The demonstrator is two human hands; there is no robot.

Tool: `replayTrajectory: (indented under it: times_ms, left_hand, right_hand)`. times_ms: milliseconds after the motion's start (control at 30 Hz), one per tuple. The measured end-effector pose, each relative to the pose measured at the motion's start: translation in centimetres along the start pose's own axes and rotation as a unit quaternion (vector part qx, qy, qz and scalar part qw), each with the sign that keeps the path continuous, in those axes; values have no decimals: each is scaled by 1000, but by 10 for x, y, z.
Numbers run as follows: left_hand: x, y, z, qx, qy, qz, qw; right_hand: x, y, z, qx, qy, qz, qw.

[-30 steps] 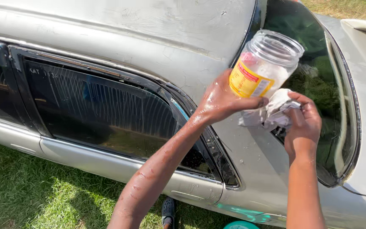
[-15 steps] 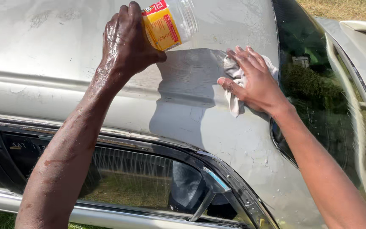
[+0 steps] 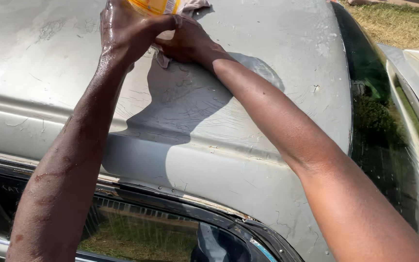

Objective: The person washes a car by pouring water from a jug into a basin, dipping a cloth into the soapy water, and scrubbing the car's body, windows, and hood before rinsing a portion with water poured from the basin.

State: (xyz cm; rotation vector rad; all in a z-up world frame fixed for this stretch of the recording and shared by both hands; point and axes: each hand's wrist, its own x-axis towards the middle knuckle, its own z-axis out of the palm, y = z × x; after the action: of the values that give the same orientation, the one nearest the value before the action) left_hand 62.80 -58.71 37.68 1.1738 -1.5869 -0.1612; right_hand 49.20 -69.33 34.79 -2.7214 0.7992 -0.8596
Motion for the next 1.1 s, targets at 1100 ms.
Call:
replayTrajectory:
  times_ms: [1100]
  left_hand:
    - [-174, 128, -41, -102, 37, -18, 994]
  right_hand:
    - [-194, -128, -85, 12, -150, -209, 966]
